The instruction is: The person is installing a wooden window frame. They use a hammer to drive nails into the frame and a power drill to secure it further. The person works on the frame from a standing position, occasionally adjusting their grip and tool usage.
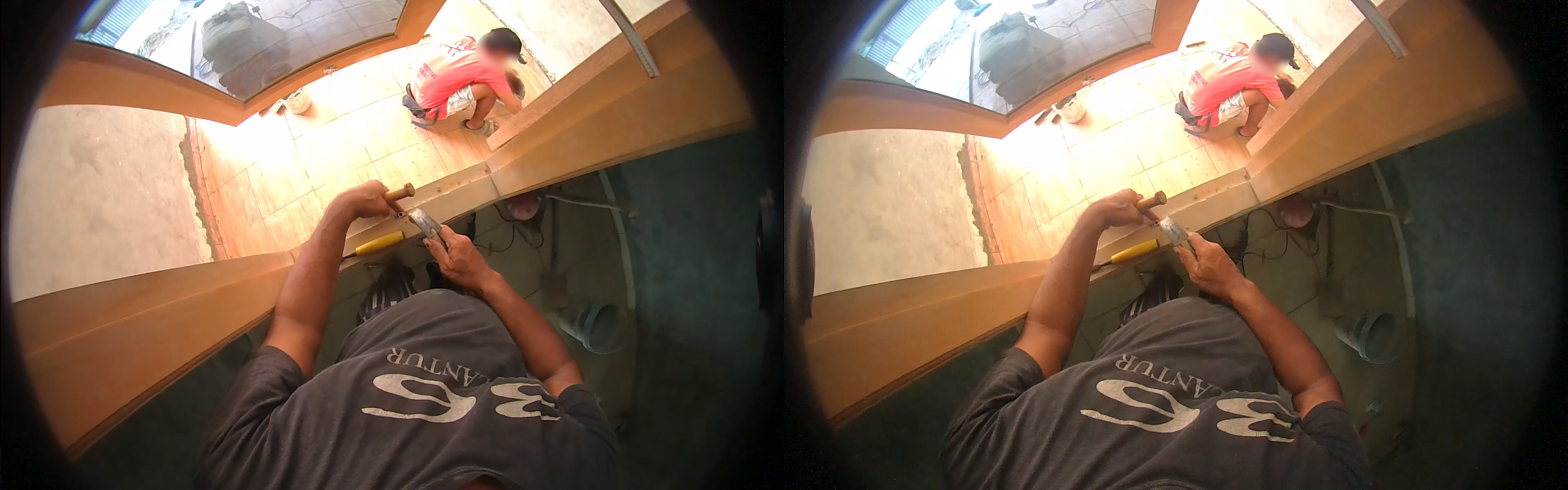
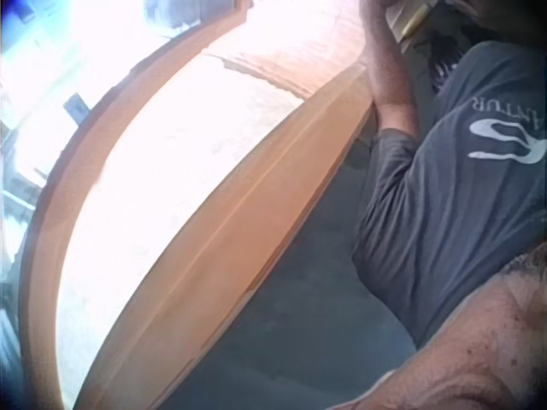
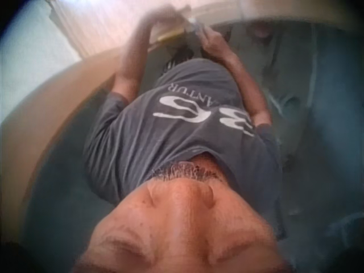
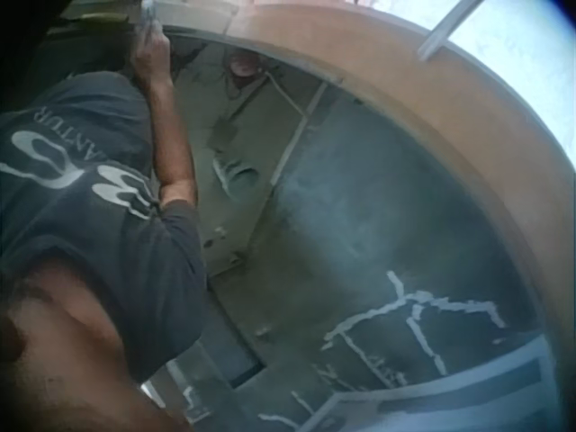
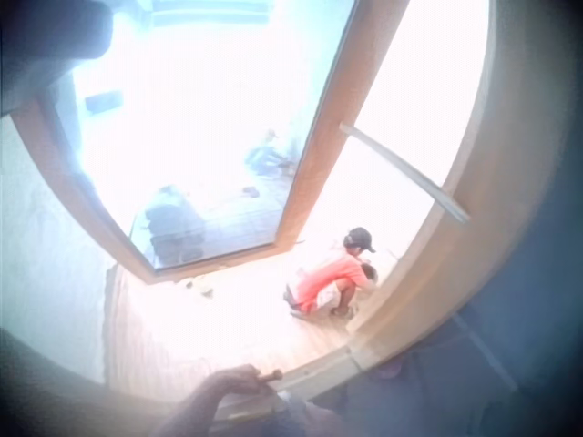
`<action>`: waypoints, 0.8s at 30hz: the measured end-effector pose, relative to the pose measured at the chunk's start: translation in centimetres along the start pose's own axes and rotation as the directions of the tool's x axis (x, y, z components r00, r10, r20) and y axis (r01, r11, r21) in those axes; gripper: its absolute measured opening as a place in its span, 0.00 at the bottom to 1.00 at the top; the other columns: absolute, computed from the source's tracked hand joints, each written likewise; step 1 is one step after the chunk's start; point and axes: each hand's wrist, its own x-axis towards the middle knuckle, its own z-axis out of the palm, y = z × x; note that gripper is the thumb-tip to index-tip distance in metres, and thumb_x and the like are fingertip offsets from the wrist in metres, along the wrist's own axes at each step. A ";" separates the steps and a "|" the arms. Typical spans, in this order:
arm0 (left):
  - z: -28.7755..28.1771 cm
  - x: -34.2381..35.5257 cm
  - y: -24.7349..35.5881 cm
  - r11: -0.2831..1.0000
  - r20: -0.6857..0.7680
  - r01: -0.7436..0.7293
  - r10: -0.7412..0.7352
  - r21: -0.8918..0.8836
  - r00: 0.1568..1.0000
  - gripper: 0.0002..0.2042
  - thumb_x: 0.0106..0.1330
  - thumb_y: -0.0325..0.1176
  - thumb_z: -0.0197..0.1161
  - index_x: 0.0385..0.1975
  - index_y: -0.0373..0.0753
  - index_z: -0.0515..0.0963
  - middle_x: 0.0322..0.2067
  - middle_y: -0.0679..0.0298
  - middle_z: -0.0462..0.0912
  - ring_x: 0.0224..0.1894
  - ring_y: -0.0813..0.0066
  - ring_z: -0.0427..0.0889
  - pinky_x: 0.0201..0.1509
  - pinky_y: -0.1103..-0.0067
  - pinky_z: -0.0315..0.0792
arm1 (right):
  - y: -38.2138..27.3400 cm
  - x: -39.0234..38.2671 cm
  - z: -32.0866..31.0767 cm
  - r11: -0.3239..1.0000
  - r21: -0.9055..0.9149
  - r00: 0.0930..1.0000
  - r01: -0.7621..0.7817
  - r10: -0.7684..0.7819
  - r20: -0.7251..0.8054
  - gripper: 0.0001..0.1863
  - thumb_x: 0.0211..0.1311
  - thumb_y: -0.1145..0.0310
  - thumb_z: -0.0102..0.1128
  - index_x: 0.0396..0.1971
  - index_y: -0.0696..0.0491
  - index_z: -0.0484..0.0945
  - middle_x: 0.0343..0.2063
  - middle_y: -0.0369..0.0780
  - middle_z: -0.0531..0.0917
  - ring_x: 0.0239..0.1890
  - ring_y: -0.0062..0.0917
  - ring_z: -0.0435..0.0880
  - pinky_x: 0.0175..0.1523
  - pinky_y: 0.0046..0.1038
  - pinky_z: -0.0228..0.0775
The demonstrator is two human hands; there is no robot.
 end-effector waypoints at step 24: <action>1.6 -0.7 -0.8 0.995 -0.166 -0.086 0.076 -0.052 0.983 0.14 0.65 0.41 0.66 0.43 0.38 0.86 0.34 0.54 0.87 0.37 0.62 0.85 0.45 0.67 0.76 | 1.2 1.7 2.8 0.993 -0.065 0.990 0.096 -0.102 -0.101 0.14 0.74 0.64 0.55 0.38 0.62 0.73 0.31 0.62 0.81 0.40 0.62 0.81 0.42 0.52 0.74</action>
